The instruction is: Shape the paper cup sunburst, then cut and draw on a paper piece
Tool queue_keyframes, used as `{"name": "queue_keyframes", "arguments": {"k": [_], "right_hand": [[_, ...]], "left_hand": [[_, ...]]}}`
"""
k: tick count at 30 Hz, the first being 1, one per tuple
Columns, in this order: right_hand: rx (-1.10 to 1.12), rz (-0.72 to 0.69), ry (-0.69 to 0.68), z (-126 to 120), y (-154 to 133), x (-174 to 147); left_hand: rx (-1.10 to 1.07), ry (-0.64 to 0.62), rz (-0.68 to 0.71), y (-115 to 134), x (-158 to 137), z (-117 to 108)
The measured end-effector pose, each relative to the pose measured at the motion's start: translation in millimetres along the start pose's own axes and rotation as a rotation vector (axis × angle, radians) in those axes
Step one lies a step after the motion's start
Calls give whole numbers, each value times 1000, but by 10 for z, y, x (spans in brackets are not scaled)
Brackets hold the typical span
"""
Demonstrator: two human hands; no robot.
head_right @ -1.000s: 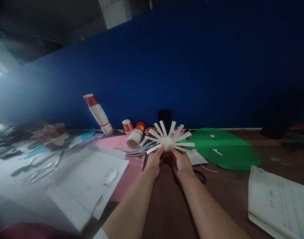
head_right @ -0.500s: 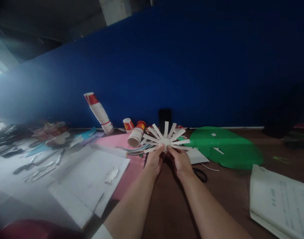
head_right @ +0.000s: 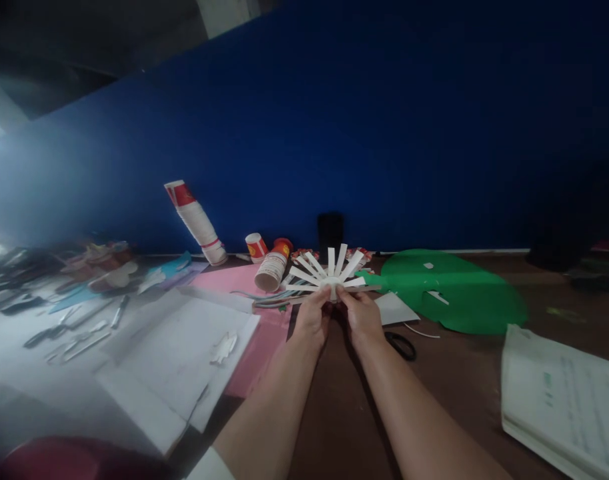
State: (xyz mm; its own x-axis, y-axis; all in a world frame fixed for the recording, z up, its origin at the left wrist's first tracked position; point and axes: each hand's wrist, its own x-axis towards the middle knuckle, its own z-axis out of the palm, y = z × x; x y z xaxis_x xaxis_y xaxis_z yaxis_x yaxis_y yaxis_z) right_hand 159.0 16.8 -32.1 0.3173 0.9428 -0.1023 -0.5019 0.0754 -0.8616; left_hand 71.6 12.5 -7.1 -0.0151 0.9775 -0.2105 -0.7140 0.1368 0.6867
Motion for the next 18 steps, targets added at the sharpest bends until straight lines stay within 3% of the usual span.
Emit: {"name": "queue_keyframes", "arguments": {"k": [8,18], "right_hand": [[-52,46,-106,-2,-10,-45],[-79,106,-46,-121,116,80]], "left_hand": [[-54,11,-13,34,39,-15],[9,13,-6,-2,30,-53]]}}
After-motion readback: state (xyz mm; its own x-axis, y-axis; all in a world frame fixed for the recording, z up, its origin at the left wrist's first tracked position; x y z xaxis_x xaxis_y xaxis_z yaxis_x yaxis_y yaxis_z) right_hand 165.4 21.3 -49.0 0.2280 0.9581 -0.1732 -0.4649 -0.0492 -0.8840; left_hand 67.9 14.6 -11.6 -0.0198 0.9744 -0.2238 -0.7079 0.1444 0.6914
